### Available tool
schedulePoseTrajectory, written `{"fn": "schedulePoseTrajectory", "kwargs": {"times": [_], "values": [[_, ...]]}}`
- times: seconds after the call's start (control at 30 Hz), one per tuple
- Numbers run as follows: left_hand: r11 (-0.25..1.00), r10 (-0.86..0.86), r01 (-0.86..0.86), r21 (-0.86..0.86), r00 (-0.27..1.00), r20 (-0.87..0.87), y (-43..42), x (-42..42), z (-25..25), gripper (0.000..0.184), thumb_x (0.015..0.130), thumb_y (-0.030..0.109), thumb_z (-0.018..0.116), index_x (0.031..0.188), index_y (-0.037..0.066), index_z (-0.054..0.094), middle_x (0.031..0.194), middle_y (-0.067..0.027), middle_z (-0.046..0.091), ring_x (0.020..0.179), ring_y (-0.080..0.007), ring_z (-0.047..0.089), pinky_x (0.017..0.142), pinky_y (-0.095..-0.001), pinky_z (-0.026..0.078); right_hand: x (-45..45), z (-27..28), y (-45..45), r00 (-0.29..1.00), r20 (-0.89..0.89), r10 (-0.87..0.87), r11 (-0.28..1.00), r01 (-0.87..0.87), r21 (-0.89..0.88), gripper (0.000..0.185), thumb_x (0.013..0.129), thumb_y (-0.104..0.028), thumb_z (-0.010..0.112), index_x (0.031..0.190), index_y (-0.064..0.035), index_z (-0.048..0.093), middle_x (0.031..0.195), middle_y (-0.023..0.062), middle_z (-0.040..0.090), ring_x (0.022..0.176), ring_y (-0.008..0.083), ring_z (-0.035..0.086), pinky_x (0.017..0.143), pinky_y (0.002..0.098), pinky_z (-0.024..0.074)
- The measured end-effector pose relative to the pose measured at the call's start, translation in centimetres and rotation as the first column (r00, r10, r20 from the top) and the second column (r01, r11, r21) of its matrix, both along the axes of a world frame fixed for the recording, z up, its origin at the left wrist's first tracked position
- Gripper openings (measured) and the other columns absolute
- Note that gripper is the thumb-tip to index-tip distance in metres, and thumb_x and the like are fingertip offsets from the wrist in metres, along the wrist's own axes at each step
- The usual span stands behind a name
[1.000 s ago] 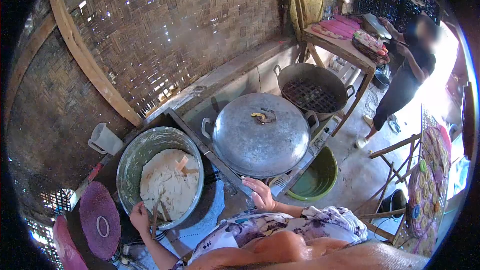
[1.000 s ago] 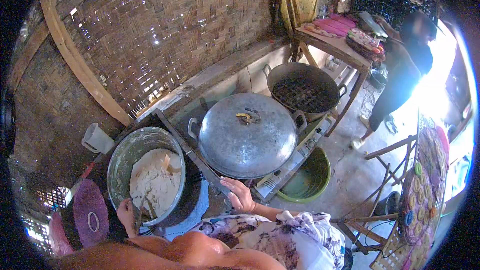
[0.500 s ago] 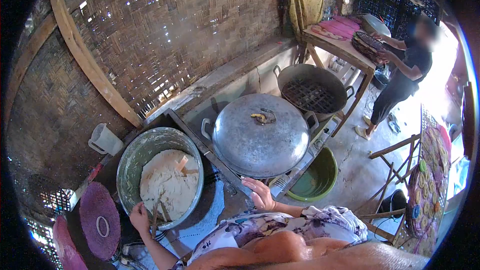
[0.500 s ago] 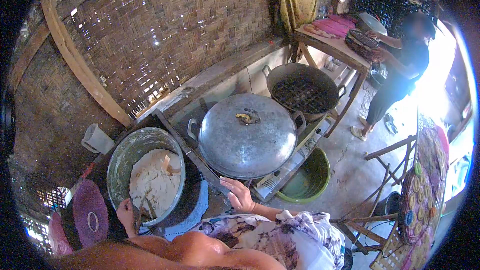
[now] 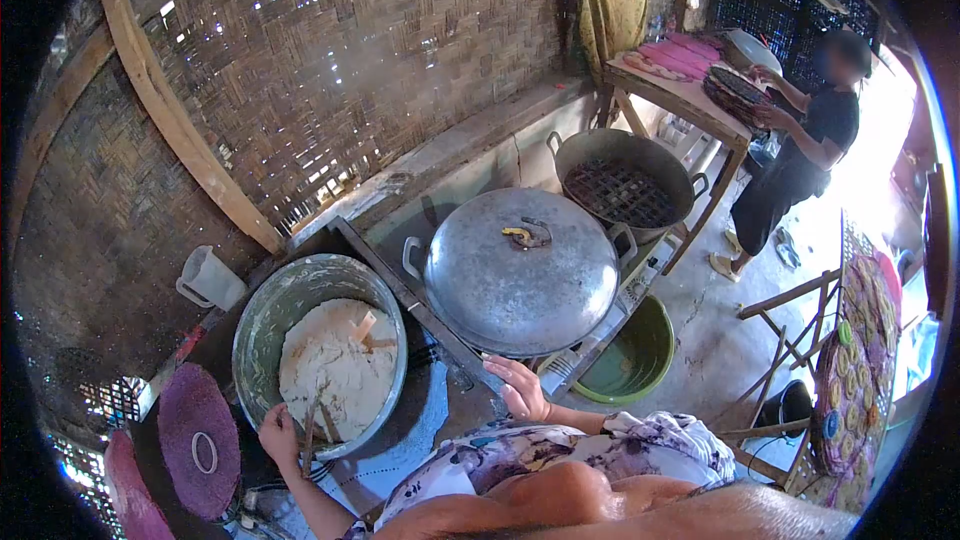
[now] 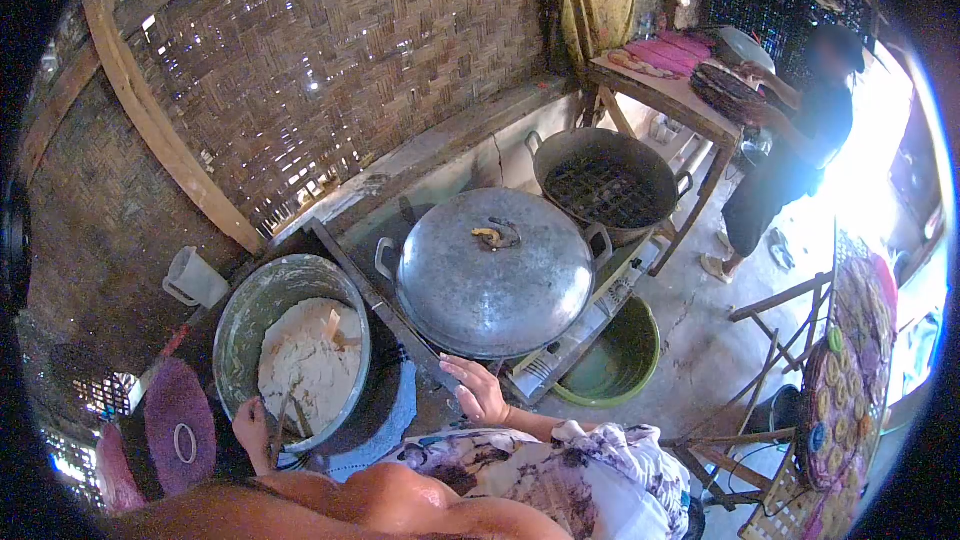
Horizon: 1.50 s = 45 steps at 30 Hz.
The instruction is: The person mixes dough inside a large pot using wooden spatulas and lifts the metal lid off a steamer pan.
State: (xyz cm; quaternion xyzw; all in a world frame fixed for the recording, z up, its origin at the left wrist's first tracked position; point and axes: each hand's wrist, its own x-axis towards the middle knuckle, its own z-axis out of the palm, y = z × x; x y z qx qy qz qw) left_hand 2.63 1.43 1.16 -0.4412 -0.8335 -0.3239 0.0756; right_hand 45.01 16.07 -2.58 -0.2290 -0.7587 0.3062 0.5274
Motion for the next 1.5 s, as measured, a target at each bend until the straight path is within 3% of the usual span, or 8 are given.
{"fn": "schedulePoseTrajectory", "kwargs": {"times": [0.13,0.33,0.53,0.63,0.93,1.13,1.5], "values": [[0.998,0.04,-0.037,-0.048,0.998,0.045,0.1,0.3,0.5,0.02,0.079,0.016,0.057,0.091,0.003,0.066,0.08,-0.0167,0.065,0.069,-0.0287,0.063,0.064,-0.0354,0.048,0.0,-0.1,0.0,1.0,0.004,-0.001,1.0,0.001,0.013,0.043,0.08,-0.014,0.038,0.114,0.0077,0.052,0.116,0.0273,0.052,0.104,0.0399,0.053,0.091,0.0422,0.041],[0.999,-0.005,0.003,-0.04,0.999,-0.04,-0.1,-0.7,-0.5,0.019,0.079,0.013,0.057,0.092,0.003,0.066,0.082,-0.0162,0.066,0.071,-0.0266,0.064,0.065,-0.0351,0.049,0.0,-0.2,0.0,1.0,0.008,-0.002,1.0,0.002,0.009,0.043,0.081,-0.016,0.038,0.114,0.0077,0.052,0.116,0.0275,0.052,0.104,0.0402,0.053,0.091,0.0422,0.0413],[0.998,0.031,-0.028,-0.056,0.997,0.066,0.0,0.2,0.4,0.018,0.079,0.012,0.058,0.092,0.003,0.065,0.082,-0.0165,0.066,0.072,-0.0276,0.064,0.065,-0.0354,0.048,0.0,-0.2,0.0,1.0,0.006,-0.007,1.0,0.007,0.009,0.043,0.082,-0.016,0.038,0.114,0.0077,0.052,0.116,0.0271,0.053,0.105,0.0396,0.053,0.092,0.042,0.0411],[0.998,-0.044,0.045,0.034,0.998,-0.04,0.0,-0.5,-0.4,0.018,0.079,0.013,0.059,0.092,0.003,0.065,0.082,-0.0158,0.066,0.072,-0.0262,0.064,0.066,-0.0348,0.048,0.1,0.0,0.0,1.0,0.011,-0.006,1.0,0.005,0.022,0.042,0.082,-0.016,0.039,0.114,0.0077,0.052,0.116,0.027,0.052,0.106,0.0397,0.052,0.092,0.0422,0.041],[1.0,-0.011,0.011,0.0,0.999,0.039,0.0,0.2,0.4,0.017,0.079,0.013,0.06,0.092,0.002,0.066,0.081,-0.0168,0.065,0.071,-0.0264,0.063,0.066,-0.0357,0.048,0.1,-0.1,0.0,1.0,0.004,0.001,1.0,-0.001,0.01,0.041,0.084,-0.016,0.038,0.114,0.0074,0.052,0.115,0.027,0.053,0.106,0.0401,0.052,0.092,0.0428,0.041],[0.999,-0.042,0.042,0.003,0.998,-0.038,-0.1,-0.3,-0.2,0.017,0.079,0.012,0.059,0.092,0.002,0.065,0.083,-0.0159,0.066,0.074,-0.0253,0.064,0.068,-0.0338,0.048,0.1,0.0,0.0,1.0,0.009,0.001,1.0,-0.001,0.016,0.042,0.083,-0.016,0.038,0.115,0.0072,0.052,0.115,0.0273,0.053,0.106,0.0402,0.052,0.092,0.0428,0.041],[1.0,-0.017,0.017,0.002,1.0,0.011,0.0,0.2,0.2,0.018,0.079,0.013,0.059,0.092,0.003,0.065,0.083,-0.0153,0.066,0.076,-0.0264,0.064,0.069,-0.0343,0.048,0.0,-0.1,0.0,1.0,0.005,-0.005,1.0,0.005,0.004,0.042,0.083,-0.017,0.038,0.114,0.0076,0.052,0.114,0.0279,0.053,0.105,0.0401,0.053,0.092,0.0422,0.0406]]}}
